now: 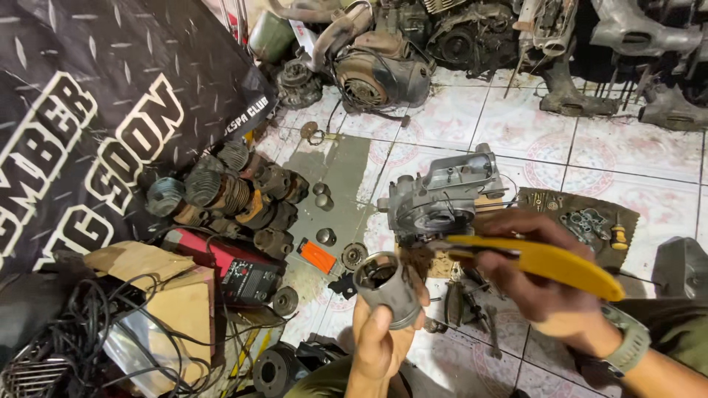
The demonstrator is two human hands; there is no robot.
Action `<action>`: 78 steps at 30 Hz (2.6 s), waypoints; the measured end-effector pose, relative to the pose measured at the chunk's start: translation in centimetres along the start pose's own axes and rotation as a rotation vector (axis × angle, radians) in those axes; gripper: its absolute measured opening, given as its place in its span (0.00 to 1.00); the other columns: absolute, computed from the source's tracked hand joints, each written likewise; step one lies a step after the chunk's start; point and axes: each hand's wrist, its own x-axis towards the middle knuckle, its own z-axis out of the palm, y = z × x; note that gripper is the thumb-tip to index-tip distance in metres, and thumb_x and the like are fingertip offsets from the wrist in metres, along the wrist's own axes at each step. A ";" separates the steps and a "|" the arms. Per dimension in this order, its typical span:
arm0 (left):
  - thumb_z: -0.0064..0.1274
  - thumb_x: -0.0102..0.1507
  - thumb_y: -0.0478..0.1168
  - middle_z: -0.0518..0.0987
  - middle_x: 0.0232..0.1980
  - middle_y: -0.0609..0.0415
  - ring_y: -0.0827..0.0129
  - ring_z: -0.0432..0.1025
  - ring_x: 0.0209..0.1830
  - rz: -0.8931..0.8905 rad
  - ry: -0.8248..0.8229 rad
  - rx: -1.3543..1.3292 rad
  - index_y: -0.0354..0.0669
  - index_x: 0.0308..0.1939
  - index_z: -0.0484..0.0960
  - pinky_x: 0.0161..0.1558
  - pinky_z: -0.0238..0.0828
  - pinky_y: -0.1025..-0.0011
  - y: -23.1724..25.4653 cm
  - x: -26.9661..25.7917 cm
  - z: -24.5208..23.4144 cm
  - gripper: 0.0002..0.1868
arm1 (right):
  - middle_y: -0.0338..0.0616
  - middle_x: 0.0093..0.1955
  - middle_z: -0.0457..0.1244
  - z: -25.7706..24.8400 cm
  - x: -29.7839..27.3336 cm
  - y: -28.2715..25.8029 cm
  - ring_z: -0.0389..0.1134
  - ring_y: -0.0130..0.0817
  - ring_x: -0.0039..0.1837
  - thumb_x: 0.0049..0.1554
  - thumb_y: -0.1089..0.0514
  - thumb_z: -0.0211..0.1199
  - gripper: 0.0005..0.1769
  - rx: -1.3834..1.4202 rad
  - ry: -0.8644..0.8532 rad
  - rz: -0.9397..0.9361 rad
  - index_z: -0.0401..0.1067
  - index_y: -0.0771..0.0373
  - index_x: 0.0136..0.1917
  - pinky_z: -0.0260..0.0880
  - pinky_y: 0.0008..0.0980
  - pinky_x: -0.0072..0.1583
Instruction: The person uses a yellow utility knife to scrape the inside of a cylindrical metal part held in their left hand. They rotate the part to access different areas and continue scraping the interior surface throughout the video.
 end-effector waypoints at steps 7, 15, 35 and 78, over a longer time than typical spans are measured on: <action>0.50 0.57 0.50 0.68 0.50 0.38 0.57 0.67 0.35 -0.032 0.142 -0.084 0.35 0.58 0.61 0.22 0.64 0.83 -0.5 -0.6 -2.7 0.32 | 0.42 0.49 0.67 1.1 0.2 -0.6 0.70 0.31 0.50 0.50 0.55 0.59 0.15 0.076 -0.069 0.126 0.70 0.63 0.49 0.71 0.26 0.50; 0.48 0.59 0.53 0.73 0.45 0.37 0.59 0.69 0.37 -0.001 0.134 0.051 0.30 0.60 0.62 0.31 0.63 0.74 0.1 0.8 -1.2 0.35 | 0.42 0.48 0.68 1.4 0.2 -0.6 0.69 0.28 0.51 0.49 0.56 0.62 0.13 0.101 -0.100 0.177 0.72 0.62 0.48 0.67 0.24 0.52; 0.56 0.53 0.49 0.67 0.48 0.42 0.60 0.69 0.45 0.379 0.300 0.922 0.40 0.55 0.57 0.45 0.70 0.69 2.3 0.6 0.0 0.34 | 0.42 0.45 0.68 3.0 0.6 0.0 0.71 0.30 0.51 0.47 0.55 0.62 0.13 0.094 -0.069 0.142 0.72 0.63 0.45 0.70 0.25 0.53; 0.55 0.57 0.47 0.63 0.51 0.39 0.56 0.63 0.52 0.581 0.247 1.231 0.44 0.52 0.53 0.54 0.63 0.62 3.3 -0.4 1.3 0.30 | 0.45 0.49 0.65 5.6 0.4 -1.9 0.68 0.30 0.51 0.51 0.56 0.58 0.12 0.125 -0.014 0.146 0.69 0.64 0.48 0.67 0.24 0.52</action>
